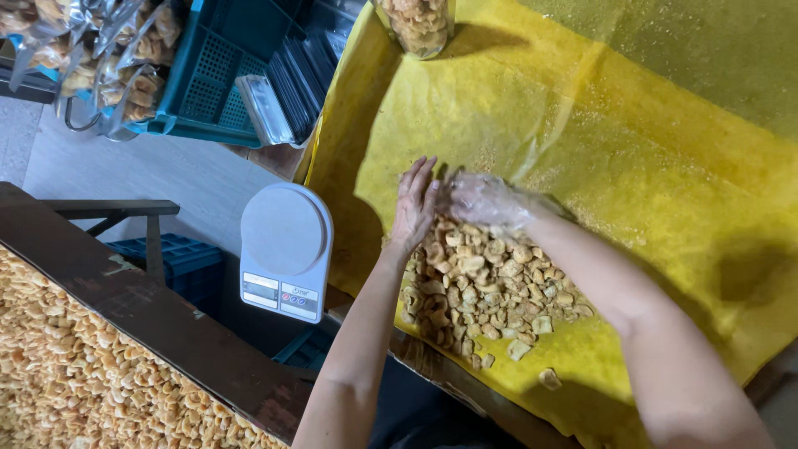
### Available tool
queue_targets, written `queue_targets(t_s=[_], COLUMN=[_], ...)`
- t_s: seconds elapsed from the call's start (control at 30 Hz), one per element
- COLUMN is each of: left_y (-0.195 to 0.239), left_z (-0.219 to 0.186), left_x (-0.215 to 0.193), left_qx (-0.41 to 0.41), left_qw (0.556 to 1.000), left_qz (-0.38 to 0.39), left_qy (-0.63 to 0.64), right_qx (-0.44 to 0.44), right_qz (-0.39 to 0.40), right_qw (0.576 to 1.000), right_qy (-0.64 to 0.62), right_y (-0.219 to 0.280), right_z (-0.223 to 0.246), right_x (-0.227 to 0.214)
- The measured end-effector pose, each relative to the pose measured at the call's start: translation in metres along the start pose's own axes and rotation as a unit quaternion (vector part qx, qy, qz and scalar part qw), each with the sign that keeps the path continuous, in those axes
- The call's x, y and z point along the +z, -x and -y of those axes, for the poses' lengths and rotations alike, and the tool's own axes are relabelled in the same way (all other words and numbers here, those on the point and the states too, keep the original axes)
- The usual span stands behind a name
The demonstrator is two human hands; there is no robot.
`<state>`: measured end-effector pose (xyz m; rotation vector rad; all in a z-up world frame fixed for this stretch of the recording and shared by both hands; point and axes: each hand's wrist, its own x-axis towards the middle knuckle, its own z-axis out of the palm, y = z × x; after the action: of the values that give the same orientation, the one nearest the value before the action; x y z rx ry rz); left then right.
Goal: The person scoops pieces of fried snacks from a yellow tray into plastic pouches, weighs the pouches on a digital scale, and adds or removes pieces to reach a specific weight before placing the filled pouches into a crate.
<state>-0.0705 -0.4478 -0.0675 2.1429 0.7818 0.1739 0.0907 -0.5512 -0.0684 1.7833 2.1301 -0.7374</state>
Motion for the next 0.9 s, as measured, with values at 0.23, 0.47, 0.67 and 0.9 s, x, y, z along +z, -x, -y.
queue_targets(t_s=[0.23,0.47,0.67,0.9], left_y=[0.019,0.018,0.025,0.047], left_z=[-0.011,-0.042,-0.057,-0.062], left_x=[-0.027,-0.018,-0.022,-0.043], left_qx=[-0.013,0.063,0.081,0.074], left_qw=[0.999,0.997,0.996,0.996], left_qz=[-0.024,-0.033,-0.025,-0.046], left_qy=[0.041,-0.022,-0.014,0.012], right_qx=[0.066,0.043,-0.055,-0.116], right_qz=[-0.151,-0.175,-0.026,0.029], right_qw=[0.984,0.976,0.996,0.927], right_qy=[-0.072,-0.123,0.065,0.355], right_y=[0.029,-0.072,-0.031,0.032], right_z=[-0.017,0.004,0.066,0.104], right_x=[-0.038,-0.029,-0.013,-0.078])
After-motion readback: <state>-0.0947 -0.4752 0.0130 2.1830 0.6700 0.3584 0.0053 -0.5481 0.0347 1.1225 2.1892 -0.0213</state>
